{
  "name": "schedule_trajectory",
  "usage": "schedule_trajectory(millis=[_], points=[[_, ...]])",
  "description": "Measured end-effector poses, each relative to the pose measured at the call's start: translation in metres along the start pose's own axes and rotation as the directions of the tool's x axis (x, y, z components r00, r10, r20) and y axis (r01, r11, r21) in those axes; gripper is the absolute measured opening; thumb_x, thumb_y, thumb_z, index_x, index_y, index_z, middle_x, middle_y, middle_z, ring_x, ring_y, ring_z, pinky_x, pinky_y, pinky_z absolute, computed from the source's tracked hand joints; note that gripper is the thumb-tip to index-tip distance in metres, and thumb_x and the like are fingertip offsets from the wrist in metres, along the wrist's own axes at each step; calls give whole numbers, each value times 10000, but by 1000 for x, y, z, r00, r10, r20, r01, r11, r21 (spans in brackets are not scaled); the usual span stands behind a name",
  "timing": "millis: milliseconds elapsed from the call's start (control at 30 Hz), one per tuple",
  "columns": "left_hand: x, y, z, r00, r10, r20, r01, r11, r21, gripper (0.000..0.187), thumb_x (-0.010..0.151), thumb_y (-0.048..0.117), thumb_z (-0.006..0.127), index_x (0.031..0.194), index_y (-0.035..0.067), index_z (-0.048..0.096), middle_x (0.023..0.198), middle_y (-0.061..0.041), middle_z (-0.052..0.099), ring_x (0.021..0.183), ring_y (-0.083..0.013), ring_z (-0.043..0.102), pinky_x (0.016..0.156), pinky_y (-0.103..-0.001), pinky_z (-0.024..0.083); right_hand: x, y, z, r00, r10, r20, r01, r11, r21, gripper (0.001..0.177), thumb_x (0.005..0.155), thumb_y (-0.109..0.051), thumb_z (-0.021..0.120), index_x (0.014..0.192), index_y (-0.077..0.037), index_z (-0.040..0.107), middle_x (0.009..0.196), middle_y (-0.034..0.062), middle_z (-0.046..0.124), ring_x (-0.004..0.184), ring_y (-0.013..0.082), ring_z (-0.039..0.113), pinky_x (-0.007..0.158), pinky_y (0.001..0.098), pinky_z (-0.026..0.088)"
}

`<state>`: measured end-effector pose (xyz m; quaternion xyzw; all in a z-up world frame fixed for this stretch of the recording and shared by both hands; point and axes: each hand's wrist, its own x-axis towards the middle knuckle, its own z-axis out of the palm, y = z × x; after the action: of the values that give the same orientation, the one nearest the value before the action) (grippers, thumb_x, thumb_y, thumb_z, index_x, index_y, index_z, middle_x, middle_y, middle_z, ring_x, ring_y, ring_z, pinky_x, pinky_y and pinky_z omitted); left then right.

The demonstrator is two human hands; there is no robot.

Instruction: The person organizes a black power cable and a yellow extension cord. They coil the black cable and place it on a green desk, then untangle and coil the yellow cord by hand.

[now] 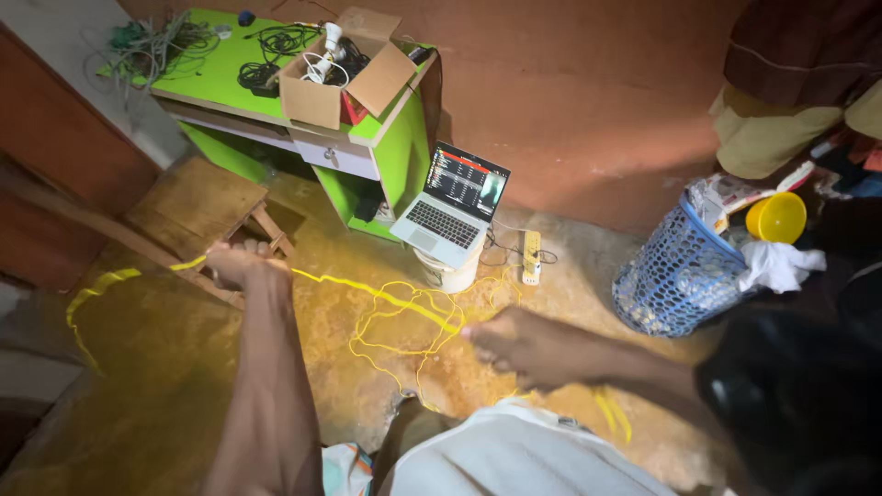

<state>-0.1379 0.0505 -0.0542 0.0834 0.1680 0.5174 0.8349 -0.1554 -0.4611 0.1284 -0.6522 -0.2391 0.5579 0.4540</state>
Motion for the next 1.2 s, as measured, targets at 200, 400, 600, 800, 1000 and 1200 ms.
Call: schedule_trajectory(millis=[200,400,600,800,1000,1200], points=[[-114,-31,58,883,-450,132,426,887,177,262,1089,289,481,1076,54,597,893,-74,580,790,-202,547,752,-346,473,52,-33,-1,938,-64,-342,14,989,-145,466,1017,-479,454,741,-105,491,582,-37,385,434,90,356,391,289,325],[-222,-42,132,705,-660,259,551,740,386,124,1049,243,461,1028,146,534,669,19,453,593,-134,473,514,-284,419,109,-80,21,901,-183,-393,110,974,-200,499,1022,-510,520,777,-76,559,572,2,443,461,126,404,441,335,368],[-90,4,133,714,-483,507,504,857,108,116,1059,76,476,980,148,523,639,34,386,492,-74,284,423,-244,240,139,-84,27,901,-434,-2,304,634,-711,465,982,-483,612,954,-28,523,669,51,533,633,191,572,586,386,478],[64,74,103,914,-228,335,301,936,-184,124,992,65,427,920,86,525,623,-5,360,456,-103,207,387,-287,147,193,-125,52,825,-559,-85,422,709,-566,366,1058,-412,443,1144,-80,570,775,-49,537,626,106,550,562,311,472],[181,127,85,985,-46,-167,60,995,85,110,944,145,423,858,103,478,616,-10,402,446,-122,275,387,-293,200,206,-168,96,969,-110,-221,76,984,-160,450,1050,-427,486,804,-56,555,581,-31,384,451,89,369,413,264,331],[242,122,42,980,93,-175,-66,985,157,119,901,144,405,791,154,450,614,10,370,454,-123,263,385,-292,182,216,-194,100,947,230,-225,-229,973,33,357,1001,-419,500,855,-105,586,590,-51,405,443,77,301,408,256,235]])
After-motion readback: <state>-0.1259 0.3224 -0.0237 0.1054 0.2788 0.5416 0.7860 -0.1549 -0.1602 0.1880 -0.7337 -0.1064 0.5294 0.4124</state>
